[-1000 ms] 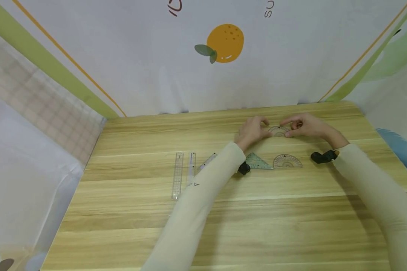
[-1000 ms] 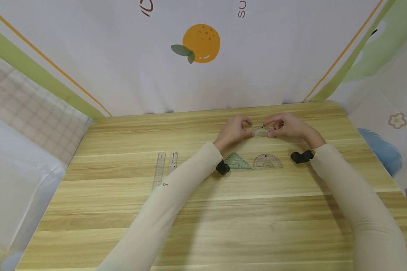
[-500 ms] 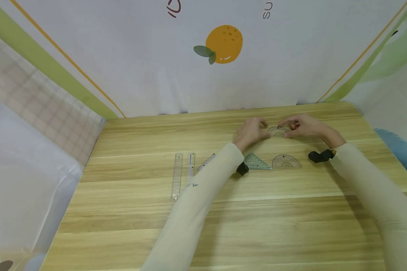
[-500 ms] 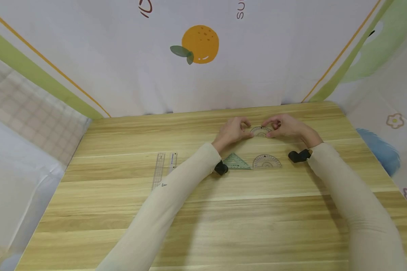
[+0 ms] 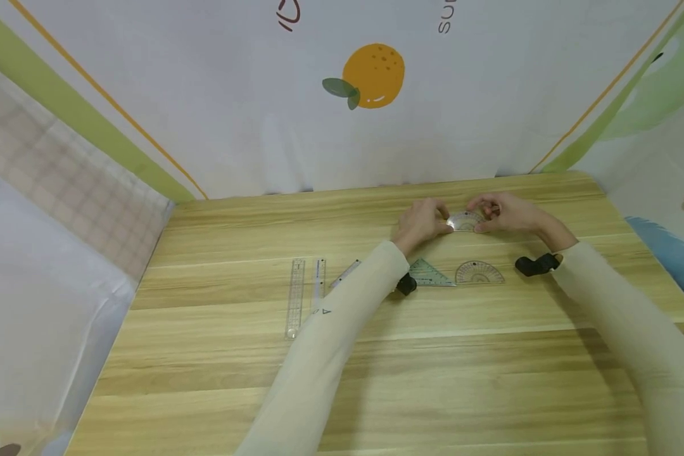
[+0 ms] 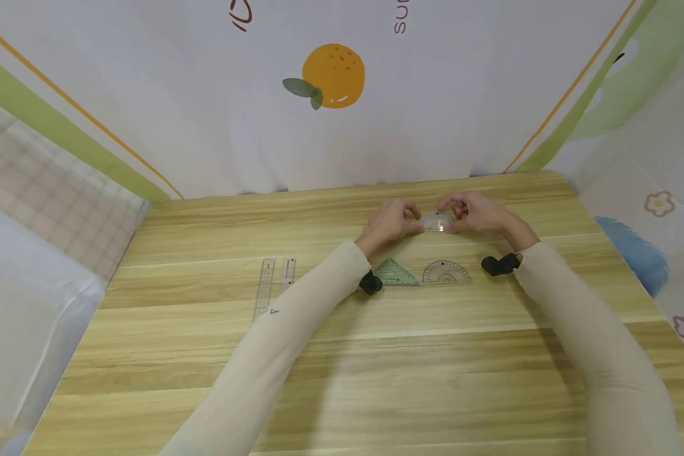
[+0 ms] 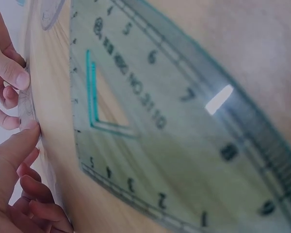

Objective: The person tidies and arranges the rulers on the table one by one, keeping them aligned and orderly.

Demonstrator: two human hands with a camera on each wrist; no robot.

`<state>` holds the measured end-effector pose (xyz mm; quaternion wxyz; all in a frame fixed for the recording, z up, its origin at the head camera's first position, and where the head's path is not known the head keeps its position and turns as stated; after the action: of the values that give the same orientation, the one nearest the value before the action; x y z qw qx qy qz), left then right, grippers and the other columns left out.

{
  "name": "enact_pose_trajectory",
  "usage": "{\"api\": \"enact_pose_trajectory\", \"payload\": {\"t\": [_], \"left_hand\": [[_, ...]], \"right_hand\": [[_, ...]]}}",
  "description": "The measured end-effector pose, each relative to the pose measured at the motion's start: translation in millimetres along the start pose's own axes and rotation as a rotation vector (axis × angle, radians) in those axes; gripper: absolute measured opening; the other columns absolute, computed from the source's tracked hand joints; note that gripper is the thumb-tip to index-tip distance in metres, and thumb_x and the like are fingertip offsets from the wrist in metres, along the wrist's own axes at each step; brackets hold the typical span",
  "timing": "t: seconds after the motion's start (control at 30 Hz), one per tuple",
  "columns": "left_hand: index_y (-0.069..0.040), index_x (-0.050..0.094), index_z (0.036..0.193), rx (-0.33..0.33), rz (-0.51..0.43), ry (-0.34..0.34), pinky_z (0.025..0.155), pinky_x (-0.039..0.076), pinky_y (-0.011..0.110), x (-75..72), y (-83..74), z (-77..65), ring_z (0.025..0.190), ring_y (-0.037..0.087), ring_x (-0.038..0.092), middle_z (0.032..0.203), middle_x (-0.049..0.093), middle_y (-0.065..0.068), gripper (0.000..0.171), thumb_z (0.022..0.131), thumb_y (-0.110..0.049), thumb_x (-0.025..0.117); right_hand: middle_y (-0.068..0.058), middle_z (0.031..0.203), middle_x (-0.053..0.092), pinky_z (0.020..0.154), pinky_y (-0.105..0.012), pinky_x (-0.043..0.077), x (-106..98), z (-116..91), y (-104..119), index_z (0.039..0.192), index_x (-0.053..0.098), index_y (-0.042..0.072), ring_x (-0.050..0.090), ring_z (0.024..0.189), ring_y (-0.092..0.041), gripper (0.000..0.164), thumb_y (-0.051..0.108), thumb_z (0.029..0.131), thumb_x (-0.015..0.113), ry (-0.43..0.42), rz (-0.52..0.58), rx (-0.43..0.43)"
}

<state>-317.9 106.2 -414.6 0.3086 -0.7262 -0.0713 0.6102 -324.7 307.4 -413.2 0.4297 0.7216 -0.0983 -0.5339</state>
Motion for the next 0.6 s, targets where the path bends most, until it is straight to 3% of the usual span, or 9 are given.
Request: {"api": "enact_pose_trajectory", "payload": {"t": [0.33, 0.5, 0.6], "left_hand": [[-0.022, 0.073, 0.107, -0.025, -0.03, 0.018, 0.068, 0.043, 0.027, 0.2, 0.2, 0.5, 0.083, 0.01, 0.055, 0.101, 0.063, -0.007, 0.023, 0.089, -0.034, 0.082], [-0.02, 0.07, 0.098, -0.02, -0.022, 0.013, 0.065, 0.044, 0.027, 0.6, -0.2, 1.7, 0.079, 0.009, 0.056, 0.092, 0.062, -0.008, 0.019, 0.089, -0.034, 0.082], [-0.019, 0.069, 0.093, -0.015, -0.007, 0.021, 0.063, 0.044, 0.027, 0.9, -0.7, 2.6, 0.076, 0.009, 0.055, 0.089, 0.062, -0.008, 0.019, 0.09, -0.034, 0.081]], "right_hand": [[-0.013, 0.083, 0.05, 0.062, -0.03, 0.036, 1.7, -2.4, -7.8, 0.124, 0.065, -0.006, 0.042, 0.073, -0.022, 0.041, 0.003, 0.088, 0.081, -0.046, -0.015, -0.021], [-0.008, 0.074, 0.05, 0.06, -0.029, 0.035, 2.4, -5.4, -8.6, 0.098, 0.07, -0.003, 0.042, 0.066, -0.018, 0.014, 0.006, 0.09, 0.079, -0.028, -0.041, -0.008], [-0.004, 0.068, 0.045, 0.059, -0.028, 0.035, 2.3, -7.6, -7.4, 0.082, 0.066, 0.001, 0.04, 0.061, -0.014, 0.016, 0.008, 0.093, 0.076, 0.002, -0.035, -0.02]]}}
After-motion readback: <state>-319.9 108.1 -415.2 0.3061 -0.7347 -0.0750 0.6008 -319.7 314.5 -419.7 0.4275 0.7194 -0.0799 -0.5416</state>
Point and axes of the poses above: each hand's wrist, its own z-axis towards the middle knuckle, its own x-axis out of the palm, y = z × x, the point moved 4 cm from there along z, towards the middle knuckle
